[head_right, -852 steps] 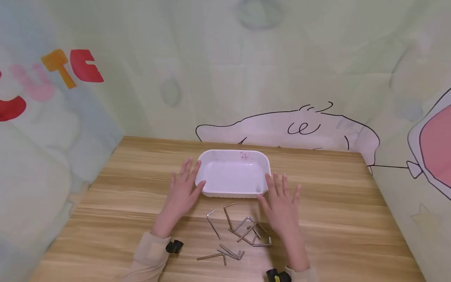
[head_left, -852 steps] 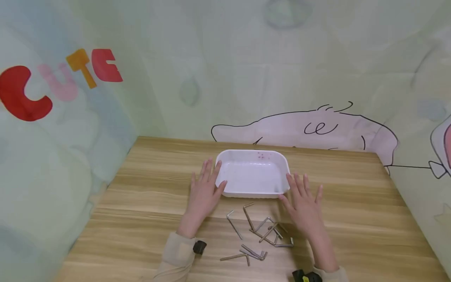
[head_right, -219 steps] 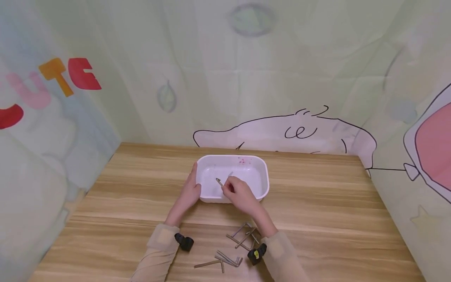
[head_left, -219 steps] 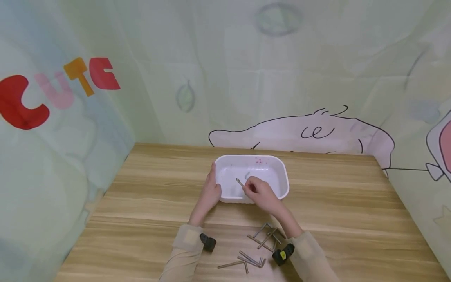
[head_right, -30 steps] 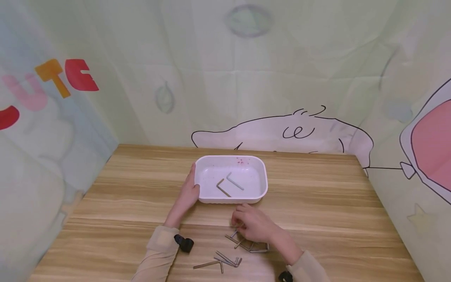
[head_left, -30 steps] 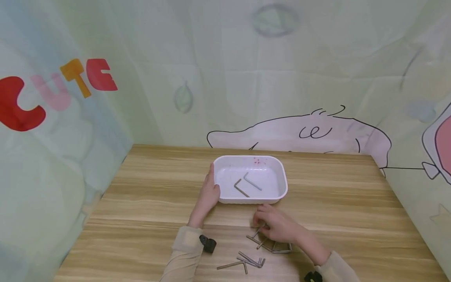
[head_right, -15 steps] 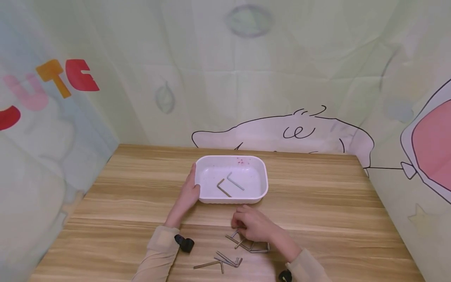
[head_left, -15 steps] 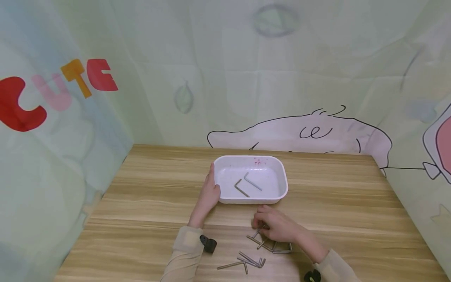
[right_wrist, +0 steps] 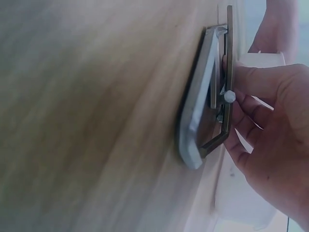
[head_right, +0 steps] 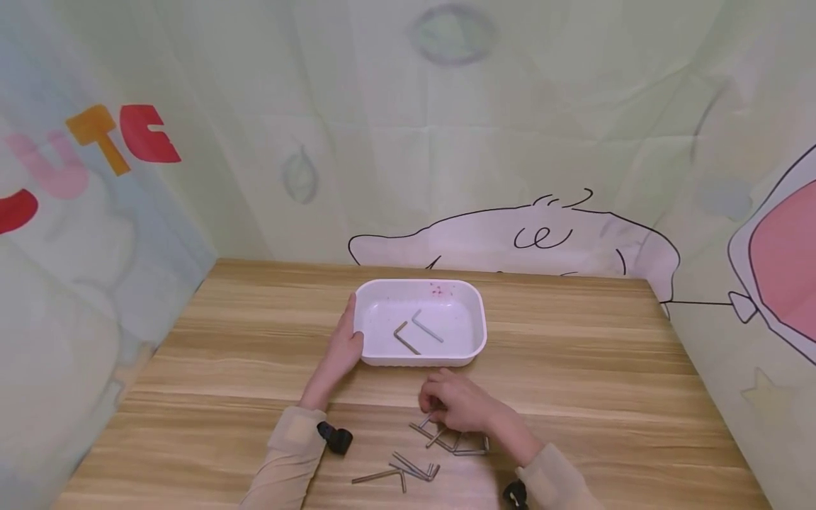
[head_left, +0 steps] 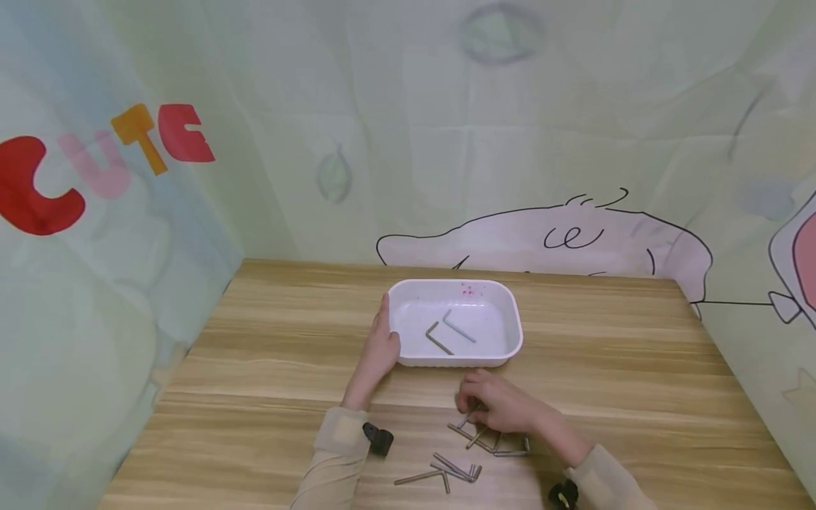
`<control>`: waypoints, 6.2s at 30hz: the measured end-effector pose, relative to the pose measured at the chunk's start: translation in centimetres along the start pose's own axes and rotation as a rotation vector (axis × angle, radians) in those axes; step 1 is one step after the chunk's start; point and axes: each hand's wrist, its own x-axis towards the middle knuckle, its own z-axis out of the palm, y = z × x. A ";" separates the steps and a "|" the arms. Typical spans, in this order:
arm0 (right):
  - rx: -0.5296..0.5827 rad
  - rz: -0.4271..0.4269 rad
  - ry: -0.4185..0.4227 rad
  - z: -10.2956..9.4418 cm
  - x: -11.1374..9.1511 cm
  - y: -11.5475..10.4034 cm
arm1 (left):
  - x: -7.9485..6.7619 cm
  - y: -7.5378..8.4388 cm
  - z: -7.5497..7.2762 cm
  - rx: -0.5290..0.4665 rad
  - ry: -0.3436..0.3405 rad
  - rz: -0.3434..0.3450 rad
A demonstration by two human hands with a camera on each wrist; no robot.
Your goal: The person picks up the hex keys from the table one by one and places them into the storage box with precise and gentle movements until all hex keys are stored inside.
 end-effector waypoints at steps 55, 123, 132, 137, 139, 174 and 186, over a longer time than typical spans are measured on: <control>0.026 0.094 0.131 -0.5 -0.6 0.0 | 0.1 -0.2 0.0 -0.009 0.000 -0.016; 0.346 0.204 0.216 -6.1 2.1 0.0 | 0.0 0.0 0.1 -0.012 -0.004 -0.002; 0.412 0.295 0.332 -6.3 3.4 1.6 | 0.0 -0.1 0.2 -0.035 -0.001 0.003; 0.445 0.362 0.354 -6.4 4.0 2.3 | 0.1 -0.1 0.2 -0.043 -0.005 0.017; 0.449 0.378 0.360 -6.4 4.2 2.6 | 0.1 -0.2 0.2 -0.039 -0.003 0.016; 0.414 0.654 0.328 -5.7 7.8 6.4 | 0.1 0.1 0.4 -0.050 0.009 -0.016; 0.231 0.663 0.257 -4.7 8.4 6.9 | 0.3 -0.2 0.6 -0.049 0.024 -0.014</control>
